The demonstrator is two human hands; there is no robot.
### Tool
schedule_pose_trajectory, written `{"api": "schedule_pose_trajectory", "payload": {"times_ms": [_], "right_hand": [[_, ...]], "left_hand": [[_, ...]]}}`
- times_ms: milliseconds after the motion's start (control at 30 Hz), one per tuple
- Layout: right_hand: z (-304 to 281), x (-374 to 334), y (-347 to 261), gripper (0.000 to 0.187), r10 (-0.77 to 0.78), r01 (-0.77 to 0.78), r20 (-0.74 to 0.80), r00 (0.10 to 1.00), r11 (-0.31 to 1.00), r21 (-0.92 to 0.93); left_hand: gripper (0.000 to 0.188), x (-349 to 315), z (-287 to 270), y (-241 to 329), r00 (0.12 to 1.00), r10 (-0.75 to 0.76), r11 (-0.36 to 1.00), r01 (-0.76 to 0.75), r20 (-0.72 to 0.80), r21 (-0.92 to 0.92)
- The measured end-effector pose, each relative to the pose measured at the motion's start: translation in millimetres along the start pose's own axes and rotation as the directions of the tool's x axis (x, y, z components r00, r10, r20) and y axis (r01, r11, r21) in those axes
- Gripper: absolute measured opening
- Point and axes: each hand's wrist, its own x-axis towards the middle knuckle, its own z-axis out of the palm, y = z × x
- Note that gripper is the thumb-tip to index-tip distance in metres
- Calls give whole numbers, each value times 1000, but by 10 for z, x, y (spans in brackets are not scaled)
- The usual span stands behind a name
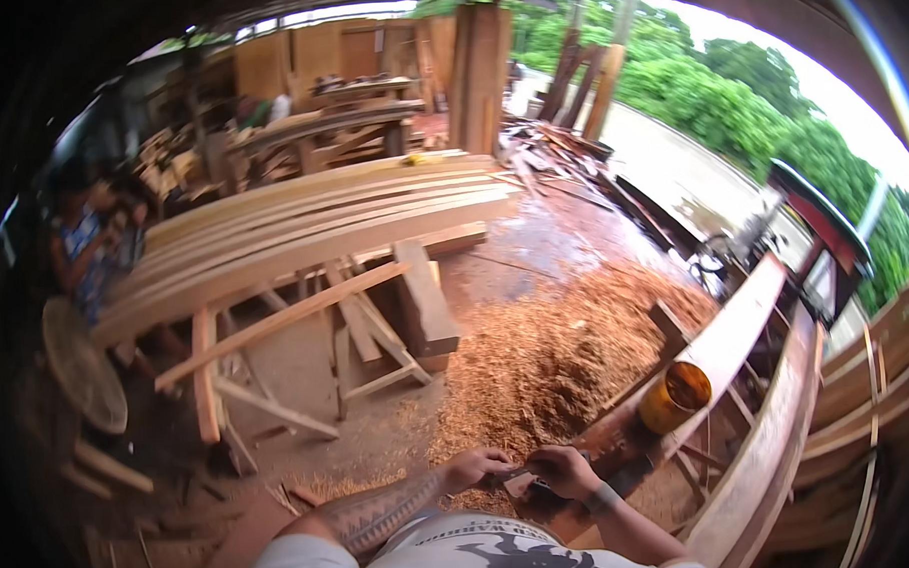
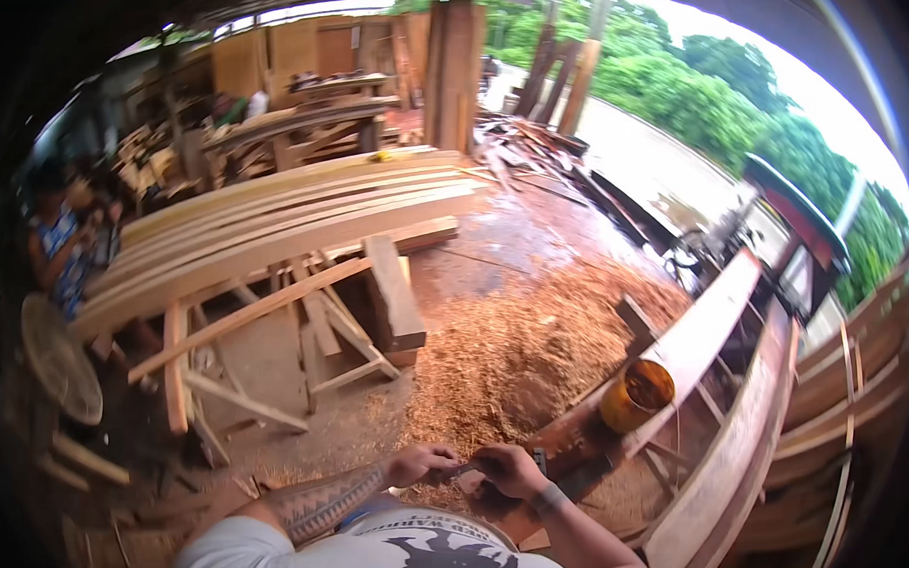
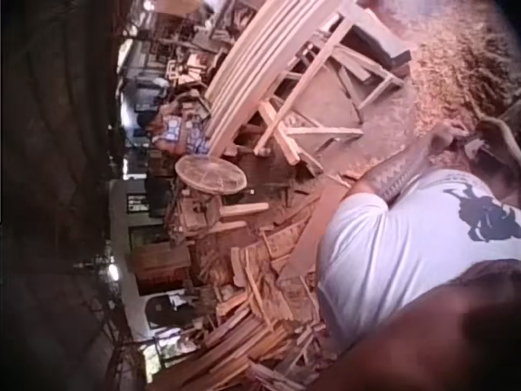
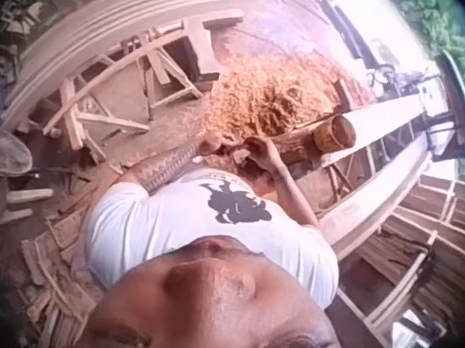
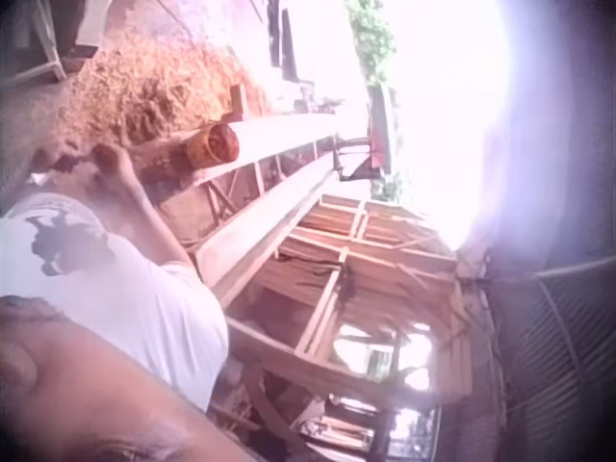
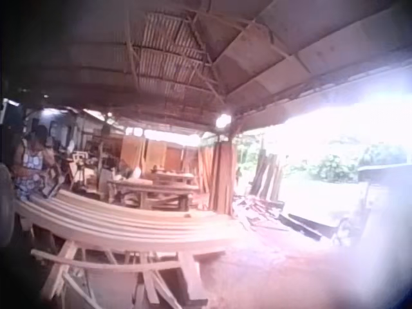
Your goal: The person assembles a metal hand plane by hand over a wooden beam, carefully positioning the blade and the lever cap into the main body.
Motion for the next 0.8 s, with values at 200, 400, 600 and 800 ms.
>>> {"api": "schedule_pose_trajectory", "payload": {"times_ms": [200,400,600,800], "right_hand": [[-53,20,-2,16,-125,124,19,992,990,73],[-139,-55,-52,14,-31,1,106,994,962,274],[-214,-339,87,18,250,-221,-7,968,869,443],[-147,-982,519,27,195,-21,-335,922,889,457]], "left_hand": [[23,-34,-44,-27,989,37,980,-8,144,-200],[15,26,-25,16,979,35,981,5,203,-193],[21,109,174,236,980,-73,980,105,187,-169],[33,725,468,466,949,-297,954,298,108,7]]}}
